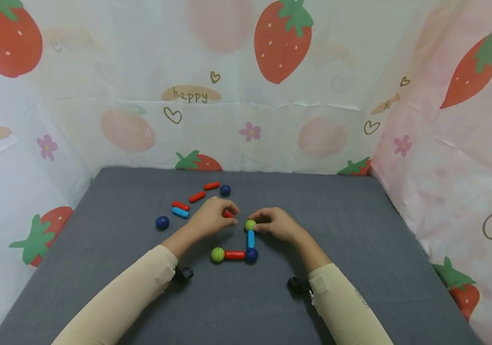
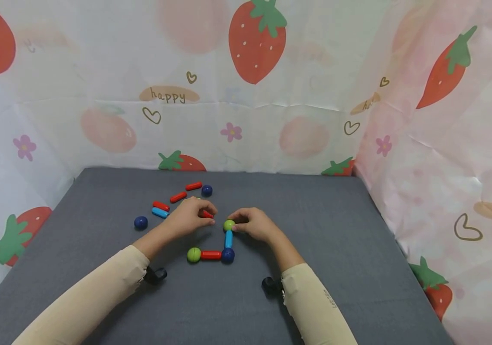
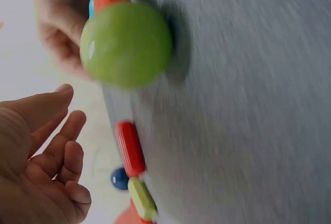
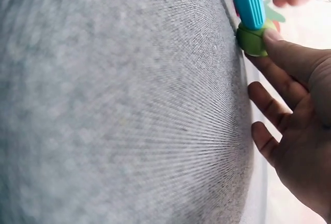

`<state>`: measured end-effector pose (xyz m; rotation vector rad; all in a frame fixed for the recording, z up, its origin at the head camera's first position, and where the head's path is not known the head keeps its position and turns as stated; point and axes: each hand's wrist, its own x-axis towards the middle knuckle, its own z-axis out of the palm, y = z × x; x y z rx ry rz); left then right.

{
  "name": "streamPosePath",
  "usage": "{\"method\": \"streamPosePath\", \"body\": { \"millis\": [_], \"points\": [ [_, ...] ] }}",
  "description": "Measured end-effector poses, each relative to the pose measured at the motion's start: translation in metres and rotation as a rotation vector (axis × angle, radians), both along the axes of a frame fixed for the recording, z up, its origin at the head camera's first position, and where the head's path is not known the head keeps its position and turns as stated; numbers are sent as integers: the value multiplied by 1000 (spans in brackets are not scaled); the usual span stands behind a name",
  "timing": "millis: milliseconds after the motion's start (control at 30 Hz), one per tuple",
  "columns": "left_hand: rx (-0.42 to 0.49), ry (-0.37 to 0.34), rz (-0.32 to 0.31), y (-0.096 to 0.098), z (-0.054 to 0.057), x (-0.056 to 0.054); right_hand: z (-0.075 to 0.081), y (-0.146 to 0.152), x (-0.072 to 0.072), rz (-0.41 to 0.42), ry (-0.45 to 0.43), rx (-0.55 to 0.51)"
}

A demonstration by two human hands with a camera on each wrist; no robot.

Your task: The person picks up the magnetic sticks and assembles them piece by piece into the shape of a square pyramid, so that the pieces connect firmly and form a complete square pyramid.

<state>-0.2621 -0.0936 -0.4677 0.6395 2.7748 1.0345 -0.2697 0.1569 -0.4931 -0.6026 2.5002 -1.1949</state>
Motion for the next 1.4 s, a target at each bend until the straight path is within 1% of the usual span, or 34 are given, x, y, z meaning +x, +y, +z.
{"method": "streamPosePath", "body": {
  "millis": [100, 233, 333, 467, 600, 733, 900, 1033, 1200, 1400],
  "points": [
    [-10, -8, 50, -11, 4, 0, 0, 0, 0, -12, 7, 5],
    [-47, -12, 72, -20, 6, -1, -2, 0, 0, -25, 5, 17],
    [-83, 7, 72, -24, 2, -3, -2, 0, 0, -26, 1, 15],
    [-125, 34, 70, -26, -7, -10, -2, 0, 1, -28, 1, 11],
    [-156, 19, 79, -25, -14, -18, -2, 0, 1, -30, 3, 11],
    [-172, -4, 71, -24, -18, -26, -2, 0, 1, -32, 3, 11],
    [-185, -33, 64, -22, -19, -29, -2, 1, 0, -31, 0, 6],
    [-166, -55, 57, -23, -20, -30, -1, 1, 0, -30, -4, 9],
    [-138, -60, 32, -23, -21, -30, -2, 0, 0, -34, -2, 7],
    [-136, -56, 10, -22, -16, -27, -1, 0, 0, -38, -2, 4]
  ]
}}
